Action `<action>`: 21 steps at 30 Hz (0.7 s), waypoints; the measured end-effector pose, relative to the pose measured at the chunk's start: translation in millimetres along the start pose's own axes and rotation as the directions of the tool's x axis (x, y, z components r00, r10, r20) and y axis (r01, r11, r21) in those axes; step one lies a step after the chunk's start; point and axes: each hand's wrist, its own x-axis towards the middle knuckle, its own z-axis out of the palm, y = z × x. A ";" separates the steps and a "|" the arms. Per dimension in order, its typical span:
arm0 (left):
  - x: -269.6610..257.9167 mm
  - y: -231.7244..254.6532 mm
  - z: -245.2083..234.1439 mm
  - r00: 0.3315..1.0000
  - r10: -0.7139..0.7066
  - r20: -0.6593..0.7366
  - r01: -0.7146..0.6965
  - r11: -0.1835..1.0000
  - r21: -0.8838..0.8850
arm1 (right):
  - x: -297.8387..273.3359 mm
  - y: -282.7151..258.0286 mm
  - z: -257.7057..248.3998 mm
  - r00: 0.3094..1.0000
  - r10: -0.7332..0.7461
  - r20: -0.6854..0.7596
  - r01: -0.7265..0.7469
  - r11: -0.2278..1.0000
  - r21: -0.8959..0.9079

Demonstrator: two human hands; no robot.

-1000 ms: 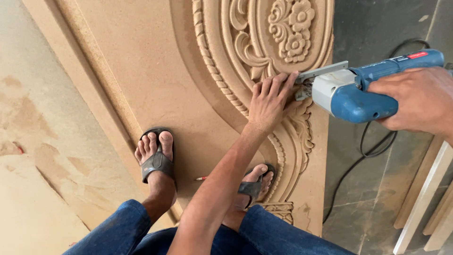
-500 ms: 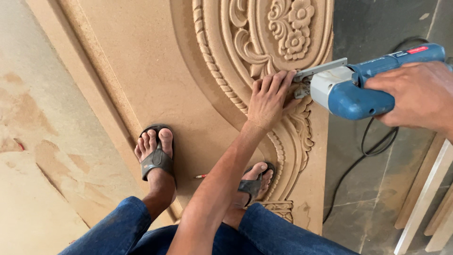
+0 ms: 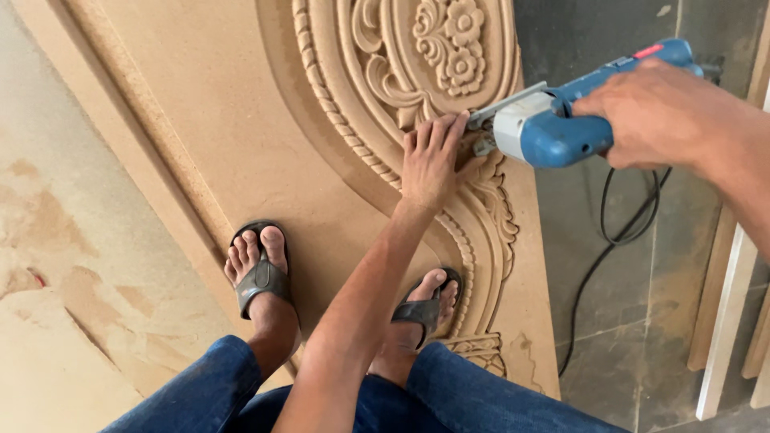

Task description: The person uses a handheld electric carving tool to shape and refine ornate floral and scroll patterns on a large wooden panel. The person guides the tool along the carved lines while stabilizing the workpiece with the other hand.

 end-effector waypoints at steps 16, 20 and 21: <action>2.1 1.6 -7.1 0.999 -0.037 0.020 0.038 0.999 -0.031 | 6.3 -20.9 -33.0 0.986 0.043 0.161 0.026 0.916 -0.401; 3.3 2.1 -7.0 0.999 -0.040 0.033 0.042 0.998 -0.055 | 9.6 -13.3 -28.4 0.985 0.023 0.172 0.047 0.920 -0.389; 2.9 1.3 -7.5 0.998 -0.042 0.035 0.044 0.997 -0.058 | 11.0 -12.6 -27.5 0.985 0.012 0.172 0.057 0.918 -0.393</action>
